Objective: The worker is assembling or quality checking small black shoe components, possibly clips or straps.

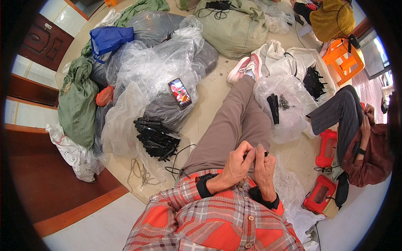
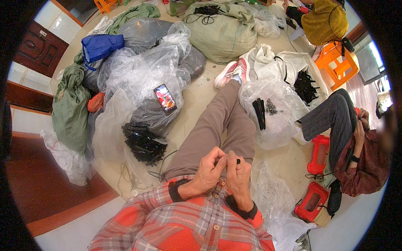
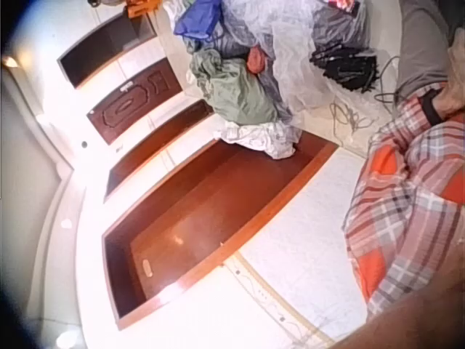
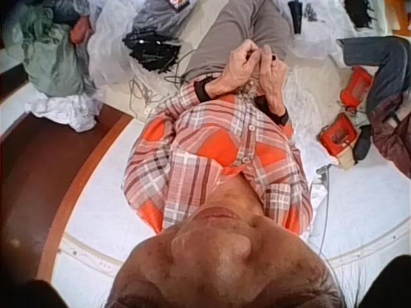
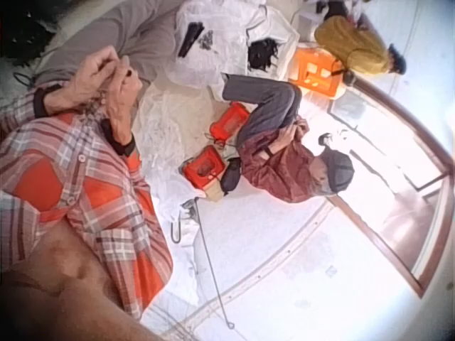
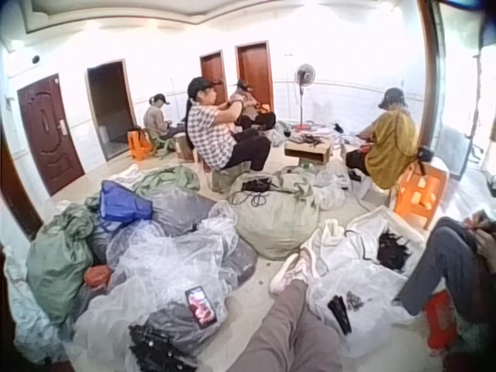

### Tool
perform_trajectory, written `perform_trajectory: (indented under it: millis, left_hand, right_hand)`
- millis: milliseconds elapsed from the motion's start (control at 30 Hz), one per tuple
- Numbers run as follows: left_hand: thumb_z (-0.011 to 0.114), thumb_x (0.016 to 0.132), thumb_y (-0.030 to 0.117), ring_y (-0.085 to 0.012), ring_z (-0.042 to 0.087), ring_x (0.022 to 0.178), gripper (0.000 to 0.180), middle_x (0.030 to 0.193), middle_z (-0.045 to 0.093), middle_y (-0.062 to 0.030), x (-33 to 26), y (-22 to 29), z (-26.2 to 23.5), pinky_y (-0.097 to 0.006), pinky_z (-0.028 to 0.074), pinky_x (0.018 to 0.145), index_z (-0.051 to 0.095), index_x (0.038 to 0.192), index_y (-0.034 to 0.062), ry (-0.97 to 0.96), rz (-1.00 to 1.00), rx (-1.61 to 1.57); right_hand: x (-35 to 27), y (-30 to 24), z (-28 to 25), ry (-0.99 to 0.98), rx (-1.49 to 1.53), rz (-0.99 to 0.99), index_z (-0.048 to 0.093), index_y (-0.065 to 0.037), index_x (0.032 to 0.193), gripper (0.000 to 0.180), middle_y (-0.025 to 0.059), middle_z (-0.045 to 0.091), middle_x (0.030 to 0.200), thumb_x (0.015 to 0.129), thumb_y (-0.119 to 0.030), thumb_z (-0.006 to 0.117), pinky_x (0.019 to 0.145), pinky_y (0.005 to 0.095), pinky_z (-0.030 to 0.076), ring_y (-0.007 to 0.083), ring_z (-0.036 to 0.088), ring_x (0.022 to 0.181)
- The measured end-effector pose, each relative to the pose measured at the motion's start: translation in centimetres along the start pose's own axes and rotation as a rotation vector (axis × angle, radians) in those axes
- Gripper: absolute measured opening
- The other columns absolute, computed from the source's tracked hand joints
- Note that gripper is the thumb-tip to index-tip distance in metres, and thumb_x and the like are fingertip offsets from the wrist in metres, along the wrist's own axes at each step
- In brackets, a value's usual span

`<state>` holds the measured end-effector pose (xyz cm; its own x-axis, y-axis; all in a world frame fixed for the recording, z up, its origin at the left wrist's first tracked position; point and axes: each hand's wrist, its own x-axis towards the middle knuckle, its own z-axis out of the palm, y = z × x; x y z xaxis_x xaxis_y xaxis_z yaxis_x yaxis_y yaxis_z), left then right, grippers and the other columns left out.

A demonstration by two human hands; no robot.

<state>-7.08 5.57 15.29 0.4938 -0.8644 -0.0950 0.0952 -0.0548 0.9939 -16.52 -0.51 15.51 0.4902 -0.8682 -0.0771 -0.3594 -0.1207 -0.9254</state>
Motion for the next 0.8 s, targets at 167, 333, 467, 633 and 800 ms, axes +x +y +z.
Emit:
perform_trajectory:
  millis: [167, 333, 467, 633, 800]
  left_hand:
    - [0.05, 0.091, 0.019, -0.0049, 0.038, 0.058, 0.021, 0.061, 0.044, -0.0003, -0.03, 0.2, 0.05, -0.023, 0.034, 0.049, 0.047, 0.083, -0.0003, 0.006, 0.01, 0.0]
    - [0.05, 0.091, 0.018, -0.0047, 0.038, 0.058, 0.02, 0.061, 0.044, -0.0001, -0.04, -0.08, 0.11, -0.023, 0.034, 0.048, 0.047, 0.083, -0.0004, 0.01, 0.022, -0.009]
    - [0.049, 0.092, 0.018, -0.0045, 0.038, 0.058, 0.02, 0.062, 0.044, -0.0001, -0.03, 0.2, 0.04, -0.023, 0.034, 0.048, 0.047, 0.083, -0.0004, -0.007, 0.008, -0.002]
    - [0.049, 0.092, 0.018, -0.0042, 0.038, 0.059, 0.02, 0.062, 0.045, 0.0006, -0.05, 0.14, -0.02, -0.022, 0.034, 0.049, 0.047, 0.083, -0.0001, -0.007, -0.003, -0.02]
    - [0.049, 0.092, 0.018, -0.0042, 0.038, 0.06, 0.021, 0.063, 0.044, 0.0011, -0.06, -0.11, -0.02, -0.022, 0.034, 0.05, 0.047, 0.083, 0.0002, -0.015, -0.015, -0.017]
  right_hand:
    - [-0.06, 0.07, -0.01, 0.006, 0.005, 0.006, 0.048, 0.004, 0.065, 0.037, 0.0116, 0.045, 0.051, 0.092, -0.021, 0.046, 0.042, 0.0343, 0.03, 0.0156, 0.039, 0.044]
    - [-0.02, -0.32, 0.0, 0.002, -0.011, 0.008, 0.049, 0.004, 0.066, 0.037, 0.0123, 0.045, 0.051, 0.092, -0.021, 0.046, 0.042, 0.034, 0.03, 0.016, 0.039, 0.044]
    - [-0.03, -0.16, -0.05, 0.006, -0.019, -0.007, 0.049, 0.004, 0.066, 0.037, 0.0123, 0.046, 0.052, 0.093, -0.022, 0.046, 0.042, 0.0341, 0.03, 0.0161, 0.039, 0.044]
    - [-0.04, -0.2, -0.06, -0.001, -0.022, -0.002, 0.049, 0.004, 0.067, 0.036, 0.0125, 0.046, 0.052, 0.092, -0.02, 0.046, 0.042, 0.0342, 0.03, 0.0162, 0.039, 0.044]
    - [-0.02, -0.25, 0.07, 0.005, -0.002, -0.005, 0.049, 0.004, 0.066, 0.036, 0.0122, 0.045, 0.051, 0.092, -0.02, 0.046, 0.042, 0.034, 0.03, 0.0157, 0.038, 0.044]
